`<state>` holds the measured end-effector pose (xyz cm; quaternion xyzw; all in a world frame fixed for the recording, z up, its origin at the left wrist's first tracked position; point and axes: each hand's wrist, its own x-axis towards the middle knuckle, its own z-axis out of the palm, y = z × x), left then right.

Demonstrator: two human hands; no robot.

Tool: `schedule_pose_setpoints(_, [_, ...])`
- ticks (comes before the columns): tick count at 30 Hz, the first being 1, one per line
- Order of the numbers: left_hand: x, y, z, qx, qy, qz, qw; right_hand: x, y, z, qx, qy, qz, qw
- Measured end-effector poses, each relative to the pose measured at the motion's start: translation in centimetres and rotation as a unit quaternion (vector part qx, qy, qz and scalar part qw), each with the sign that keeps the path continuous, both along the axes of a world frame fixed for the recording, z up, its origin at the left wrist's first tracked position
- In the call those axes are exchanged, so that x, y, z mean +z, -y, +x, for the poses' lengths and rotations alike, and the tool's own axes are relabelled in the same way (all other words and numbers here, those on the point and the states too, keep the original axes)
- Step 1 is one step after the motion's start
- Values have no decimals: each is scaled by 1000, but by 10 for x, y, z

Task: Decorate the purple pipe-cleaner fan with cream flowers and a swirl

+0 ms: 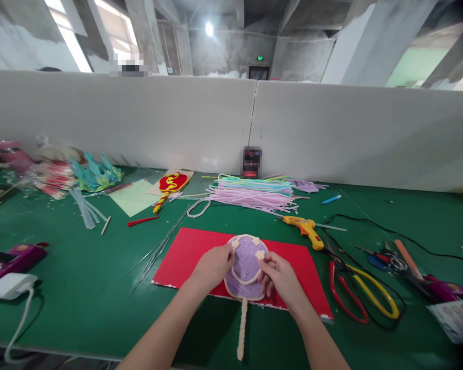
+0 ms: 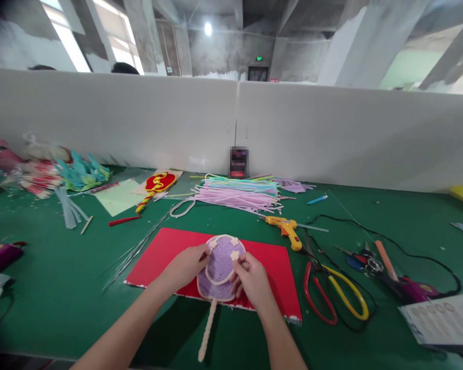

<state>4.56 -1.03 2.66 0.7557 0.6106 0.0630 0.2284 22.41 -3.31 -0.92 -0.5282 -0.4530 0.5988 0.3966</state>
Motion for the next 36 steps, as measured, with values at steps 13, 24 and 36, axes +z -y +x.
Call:
schedule_pose_setpoints(13, [-18, 12, 9, 60, 61, 71, 994, 2, 1, 0, -6, 19, 6, 1000])
schedule_pose_setpoints(24, [-25, -3, -11, -41, 131, 57, 989, 1, 2, -1, -37, 55, 6, 998])
schedule_pose_setpoints(36, [-16, -20, -19, -57, 170, 12, 984, 2, 2, -4, -50, 69, -24, 996])
